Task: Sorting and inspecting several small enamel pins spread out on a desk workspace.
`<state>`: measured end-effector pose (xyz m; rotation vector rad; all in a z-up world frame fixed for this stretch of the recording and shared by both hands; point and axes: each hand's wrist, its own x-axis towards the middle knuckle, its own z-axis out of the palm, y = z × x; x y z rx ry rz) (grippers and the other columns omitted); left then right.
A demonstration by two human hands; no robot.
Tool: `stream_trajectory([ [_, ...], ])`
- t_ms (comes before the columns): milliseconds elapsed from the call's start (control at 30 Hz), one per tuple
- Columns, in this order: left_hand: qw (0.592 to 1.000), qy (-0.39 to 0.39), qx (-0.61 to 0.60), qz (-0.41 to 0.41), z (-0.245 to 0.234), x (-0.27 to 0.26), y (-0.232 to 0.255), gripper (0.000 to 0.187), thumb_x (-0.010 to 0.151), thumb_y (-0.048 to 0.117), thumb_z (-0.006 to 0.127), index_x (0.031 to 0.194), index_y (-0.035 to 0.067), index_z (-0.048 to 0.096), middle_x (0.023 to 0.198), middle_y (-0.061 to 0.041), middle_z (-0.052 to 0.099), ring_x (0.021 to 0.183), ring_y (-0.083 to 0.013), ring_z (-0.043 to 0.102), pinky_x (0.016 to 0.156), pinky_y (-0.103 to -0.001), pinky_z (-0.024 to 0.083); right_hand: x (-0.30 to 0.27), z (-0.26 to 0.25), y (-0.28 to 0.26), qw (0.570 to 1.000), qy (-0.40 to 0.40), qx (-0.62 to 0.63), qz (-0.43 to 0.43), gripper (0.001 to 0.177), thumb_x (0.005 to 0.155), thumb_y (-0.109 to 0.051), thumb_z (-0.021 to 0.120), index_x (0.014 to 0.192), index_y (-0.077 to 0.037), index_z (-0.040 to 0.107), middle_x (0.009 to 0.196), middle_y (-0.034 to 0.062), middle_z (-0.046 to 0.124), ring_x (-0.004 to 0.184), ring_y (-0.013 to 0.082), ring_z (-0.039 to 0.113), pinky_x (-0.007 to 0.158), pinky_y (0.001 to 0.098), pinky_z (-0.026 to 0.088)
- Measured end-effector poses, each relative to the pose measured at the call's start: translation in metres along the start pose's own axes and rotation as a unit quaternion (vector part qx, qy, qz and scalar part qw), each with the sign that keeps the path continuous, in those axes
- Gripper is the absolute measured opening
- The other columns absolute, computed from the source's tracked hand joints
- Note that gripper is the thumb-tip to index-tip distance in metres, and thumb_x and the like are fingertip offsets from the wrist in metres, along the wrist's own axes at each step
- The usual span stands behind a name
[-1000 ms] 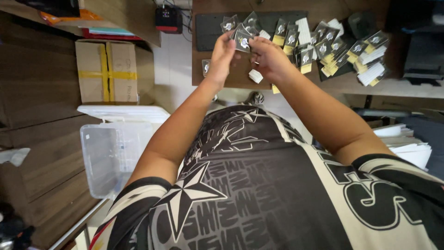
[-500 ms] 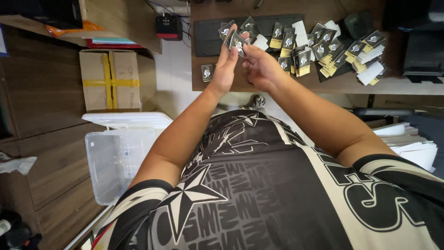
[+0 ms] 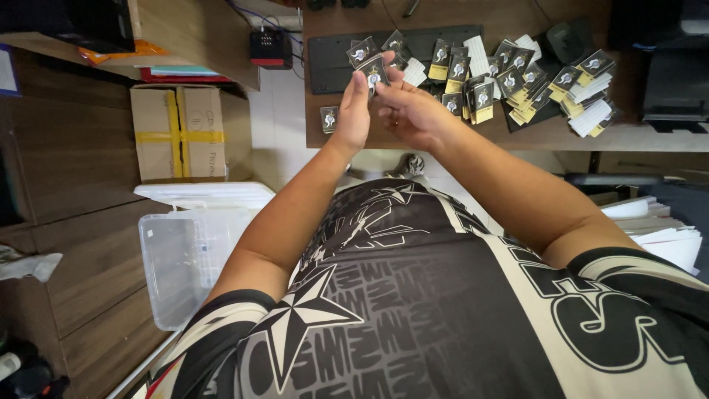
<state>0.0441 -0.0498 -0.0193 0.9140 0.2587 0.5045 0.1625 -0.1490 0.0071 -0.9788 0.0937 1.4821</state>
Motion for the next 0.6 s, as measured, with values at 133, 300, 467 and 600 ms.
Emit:
stream_trajectory([
  [133,0.999,-0.004,0.039,0.035,-0.007,0.003,0.001,0.066,0.114,0.055,0.03,0.147,0.005,0.058,0.11,-0.004,0.068,0.104,-0.0149,0.064,0.094,-0.031,0.053,0.011,-0.018,-0.002,0.998,-0.004,-0.06,0.01,0.01,0.095,-0.023,0.073,0.1,-0.017,0.067,0.093,-0.0026,0.071,0.08,0.0111,0.063,0.074,0.027,0.047],
  [300,0.992,0.032,0.121,0.029,-0.026,0.006,0.001,0.067,0.113,0.056,0.028,0.139,0.005,0.061,0.108,-0.001,0.068,0.104,-0.0107,0.062,0.093,-0.027,0.049,0.073,-0.13,0.025,0.769,0.125,-0.606,-0.161,0.036,0.093,-0.039,0.079,0.114,-0.011,0.073,0.101,0.0007,0.072,0.097,0.0181,0.07,0.094,0.0389,0.057],
  [467,0.995,0.005,0.1,-0.006,-0.024,-0.004,0.004,0.067,0.112,0.055,0.026,0.139,0.004,0.06,0.105,-0.003,0.068,0.099,-0.0115,0.062,0.088,-0.026,0.047,0.049,-0.122,0.038,0.54,0.241,-0.793,-0.147,0.06,0.076,-0.048,0.086,0.124,-0.018,0.068,0.12,0.0099,0.062,0.119,0.0346,0.053,0.093,0.0519,0.045],
  [600,0.996,-0.012,0.091,-0.017,-0.023,-0.012,-0.006,0.067,0.113,0.054,0.025,0.139,0.002,0.06,0.103,-0.004,0.069,0.096,-0.0129,0.062,0.086,-0.027,0.048,0.06,-0.136,0.057,0.427,0.257,-0.863,-0.082,0.068,0.074,-0.056,0.084,0.127,-0.017,0.065,0.127,0.0109,0.06,0.123,0.034,0.051,0.094,0.0521,0.044],
])
